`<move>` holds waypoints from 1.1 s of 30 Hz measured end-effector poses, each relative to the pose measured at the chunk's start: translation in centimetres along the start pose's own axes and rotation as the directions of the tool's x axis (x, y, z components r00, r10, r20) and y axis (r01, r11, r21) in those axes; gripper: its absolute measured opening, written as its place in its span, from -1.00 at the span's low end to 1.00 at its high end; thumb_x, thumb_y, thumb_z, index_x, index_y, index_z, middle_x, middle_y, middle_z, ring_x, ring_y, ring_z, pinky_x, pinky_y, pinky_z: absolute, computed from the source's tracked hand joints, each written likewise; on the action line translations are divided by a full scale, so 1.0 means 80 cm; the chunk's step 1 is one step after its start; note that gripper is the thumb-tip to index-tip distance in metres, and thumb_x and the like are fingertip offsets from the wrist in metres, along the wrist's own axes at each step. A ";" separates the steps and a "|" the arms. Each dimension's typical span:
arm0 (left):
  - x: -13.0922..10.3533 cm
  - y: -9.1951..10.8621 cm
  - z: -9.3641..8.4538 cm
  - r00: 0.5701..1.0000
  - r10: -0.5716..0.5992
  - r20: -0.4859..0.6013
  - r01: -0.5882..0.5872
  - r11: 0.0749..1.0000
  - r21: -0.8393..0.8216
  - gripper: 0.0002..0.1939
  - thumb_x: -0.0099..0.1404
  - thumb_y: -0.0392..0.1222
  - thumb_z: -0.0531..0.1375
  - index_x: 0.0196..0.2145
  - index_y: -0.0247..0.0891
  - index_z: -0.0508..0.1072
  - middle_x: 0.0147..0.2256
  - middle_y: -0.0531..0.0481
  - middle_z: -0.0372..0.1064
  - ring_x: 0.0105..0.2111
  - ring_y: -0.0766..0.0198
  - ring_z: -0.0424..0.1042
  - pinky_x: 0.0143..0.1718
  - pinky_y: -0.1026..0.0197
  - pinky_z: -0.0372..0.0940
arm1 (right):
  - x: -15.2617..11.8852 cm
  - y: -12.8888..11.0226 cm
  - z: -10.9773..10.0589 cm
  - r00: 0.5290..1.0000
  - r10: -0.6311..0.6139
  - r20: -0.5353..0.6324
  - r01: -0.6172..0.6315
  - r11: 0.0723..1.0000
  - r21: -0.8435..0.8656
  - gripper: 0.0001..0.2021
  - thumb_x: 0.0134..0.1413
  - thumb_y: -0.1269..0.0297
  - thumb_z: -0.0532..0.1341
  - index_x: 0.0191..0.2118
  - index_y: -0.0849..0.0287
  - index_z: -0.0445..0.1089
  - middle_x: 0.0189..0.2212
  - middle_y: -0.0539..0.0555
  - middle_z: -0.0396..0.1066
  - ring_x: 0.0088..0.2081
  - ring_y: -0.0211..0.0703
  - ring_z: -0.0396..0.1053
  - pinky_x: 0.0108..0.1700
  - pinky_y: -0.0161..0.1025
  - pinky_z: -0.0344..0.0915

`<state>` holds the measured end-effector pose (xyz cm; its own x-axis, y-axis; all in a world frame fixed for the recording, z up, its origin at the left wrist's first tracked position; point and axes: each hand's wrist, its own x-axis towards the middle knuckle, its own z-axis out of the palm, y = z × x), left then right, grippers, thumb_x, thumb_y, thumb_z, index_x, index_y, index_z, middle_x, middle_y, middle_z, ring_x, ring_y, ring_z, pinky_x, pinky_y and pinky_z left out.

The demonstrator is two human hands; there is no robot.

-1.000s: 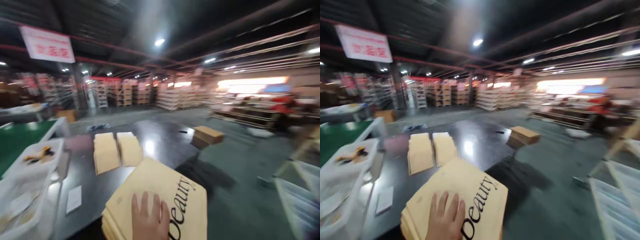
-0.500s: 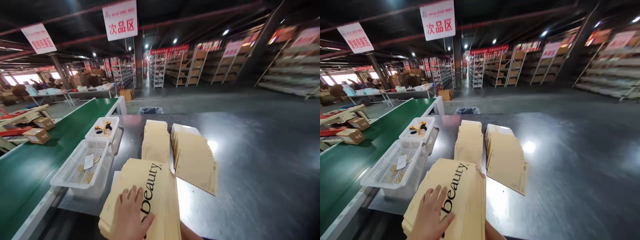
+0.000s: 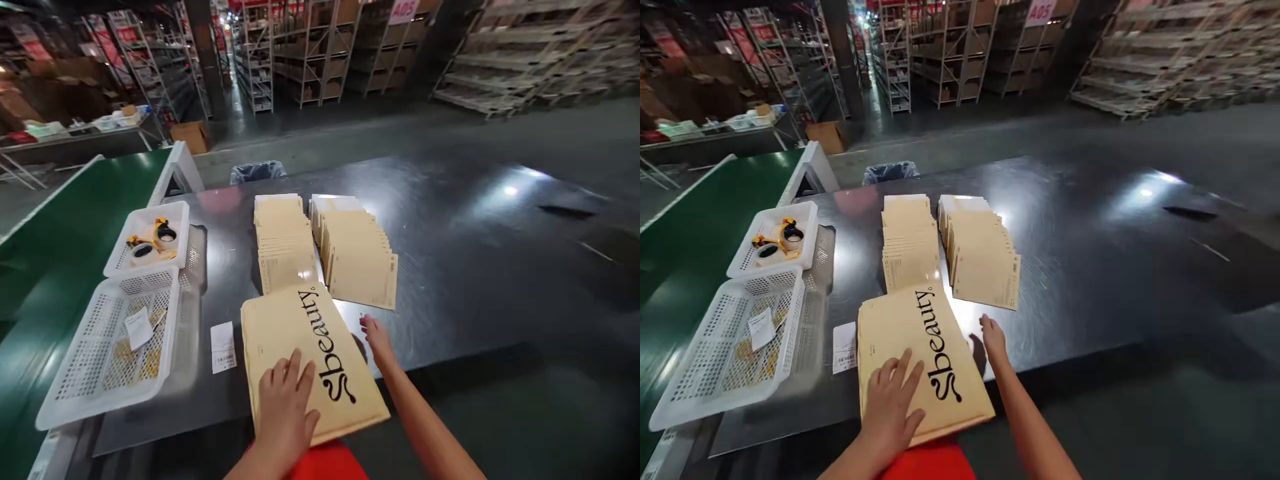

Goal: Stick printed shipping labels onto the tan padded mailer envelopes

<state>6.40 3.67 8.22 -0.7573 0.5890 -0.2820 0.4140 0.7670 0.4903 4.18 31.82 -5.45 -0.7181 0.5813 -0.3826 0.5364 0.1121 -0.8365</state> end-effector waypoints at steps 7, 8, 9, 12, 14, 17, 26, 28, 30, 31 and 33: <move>-0.010 -0.083 -0.006 0.932 -0.056 -0.358 -0.112 0.896 -0.430 -0.56 0.30 -0.12 0.03 0.12 -0.20 0.25 0.26 -0.17 0.01 0.25 0.08 0.03 0.23 -0.08 0.05 | -0.129 -0.050 0.004 0.974 -0.131 0.184 0.132 0.991 0.007 -0.48 -0.08 -0.07 0.23 -0.02 0.12 0.36 -0.01 0.14 0.41 0.00 0.09 0.35 -0.04 -0.09 0.35; -0.012 -0.098 -0.006 0.911 -0.166 -0.377 -0.040 0.875 -0.482 -0.49 0.30 -0.10 0.02 0.18 -0.26 0.16 0.30 -0.20 -0.10 0.29 0.08 -0.07 0.26 -0.07 -0.02 | -0.137 -0.057 0.005 0.975 -0.136 0.178 0.142 0.990 -0.021 -0.46 -0.13 -0.04 0.28 -0.02 0.13 0.35 -0.02 0.14 0.42 -0.01 0.10 0.36 -0.04 -0.07 0.35; -0.013 -0.109 -0.003 0.900 -0.268 -0.343 0.049 0.846 -0.531 -0.42 0.29 -0.09 0.03 0.22 -0.32 0.08 0.32 -0.24 -0.18 0.31 0.06 -0.16 0.28 -0.07 -0.08 | -0.141 -0.062 0.005 0.973 -0.132 0.191 0.137 0.990 -0.015 -0.45 -0.15 -0.02 0.30 -0.02 0.13 0.35 -0.04 0.15 0.43 -0.04 0.10 0.38 -0.06 -0.07 0.36; -0.012 -0.118 0.012 0.911 -0.394 -0.124 0.238 0.746 -0.622 -0.32 0.25 -0.14 0.03 0.26 -0.42 -0.04 0.32 -0.30 -0.20 0.32 0.04 -0.18 0.30 -0.02 -0.12 | -0.140 -0.069 -0.002 0.944 -0.100 0.316 0.064 0.990 0.123 -0.50 -0.10 -0.03 0.27 -0.06 0.16 0.36 -0.14 0.13 0.49 -0.15 0.08 0.45 -0.14 -0.08 0.40; -0.009 -0.106 0.025 0.925 -0.367 -0.096 0.239 0.760 -0.604 -0.28 0.23 -0.18 0.04 0.28 -0.39 -0.11 0.34 -0.26 -0.27 0.33 0.09 -0.25 0.31 0.02 -0.18 | -0.137 -0.071 -0.009 0.925 -0.081 0.372 0.010 0.982 0.190 -0.52 -0.11 -0.03 0.28 -0.09 0.16 0.38 -0.18 0.11 0.51 -0.19 0.08 0.47 -0.19 -0.07 0.42; -0.005 -0.079 0.037 0.911 -0.393 -0.121 0.280 0.808 -0.518 -0.19 0.21 -0.21 0.08 0.30 -0.46 -0.22 0.35 -0.28 -0.60 0.33 0.09 -0.55 0.31 0.04 -0.36 | -0.133 -0.072 -0.022 0.940 -0.062 0.337 -0.017 0.974 0.227 -0.51 -0.17 0.00 0.33 -0.10 0.12 0.38 -0.20 0.09 0.52 -0.19 0.11 0.47 -0.20 -0.06 0.44; -0.012 -0.068 0.041 0.842 -0.516 -0.157 0.401 0.793 -0.458 -0.24 0.30 -0.03 0.03 0.30 -0.44 -0.17 0.34 -0.35 -0.62 0.32 -0.02 -0.58 0.29 -0.04 -0.34 | -0.108 -0.058 -0.060 0.936 0.008 0.351 -0.104 0.961 0.256 -0.53 -0.23 0.07 0.39 -0.15 0.12 0.34 -0.24 0.09 0.54 -0.26 0.12 0.50 -0.25 -0.04 0.47; -0.015 -0.068 0.043 0.837 -0.514 -0.186 0.402 0.810 -0.427 -0.26 0.30 -0.03 0.03 0.30 -0.44 -0.13 0.34 -0.37 -0.58 0.32 -0.03 -0.55 0.29 -0.06 -0.32 | -0.106 -0.057 -0.067 0.918 0.048 0.395 -0.184 0.932 0.313 -0.52 -0.25 0.10 0.40 -0.16 0.10 0.30 -0.25 0.09 0.54 -0.28 0.13 0.51 -0.27 -0.02 0.47; -0.016 -0.064 0.044 0.842 -0.504 -0.194 0.403 0.826 -0.394 -0.28 0.30 -0.04 0.03 0.29 -0.44 -0.09 0.34 -0.38 -0.54 0.32 -0.05 -0.51 0.29 -0.08 -0.29 | -0.106 -0.057 -0.072 0.902 0.065 0.427 -0.228 0.911 0.343 -0.51 -0.26 0.12 0.41 -0.16 0.08 0.27 -0.26 0.09 0.54 -0.28 0.13 0.51 -0.26 0.00 0.47; -0.015 -0.062 0.043 0.843 -0.502 -0.195 0.408 0.832 -0.377 -0.28 0.29 -0.04 0.04 0.29 -0.44 -0.08 0.34 -0.39 -0.52 0.32 -0.06 -0.50 0.29 -0.09 -0.28 | -0.105 -0.057 -0.075 0.897 0.065 0.438 -0.236 0.907 0.349 -0.50 -0.26 0.13 0.41 -0.15 0.07 0.26 -0.27 0.08 0.54 -0.28 0.14 0.51 -0.26 0.02 0.47; -0.015 -0.057 0.040 0.841 -0.506 -0.191 0.423 0.835 -0.351 -0.28 0.28 -0.04 0.05 0.28 -0.46 -0.05 0.34 -0.39 -0.51 0.32 -0.07 -0.49 0.28 -0.10 -0.27 | -0.104 -0.057 -0.080 0.889 0.062 0.453 -0.240 0.906 0.348 -0.48 -0.27 0.14 0.42 -0.13 0.05 0.26 -0.27 0.08 0.55 -0.27 0.15 0.51 -0.24 0.04 0.47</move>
<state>7.02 0.30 3.69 -0.9430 0.0582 -0.3275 -0.1519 0.8006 0.5796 10.53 31.60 4.09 -0.8065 0.1591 -0.5695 0.5041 -0.3185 -0.8028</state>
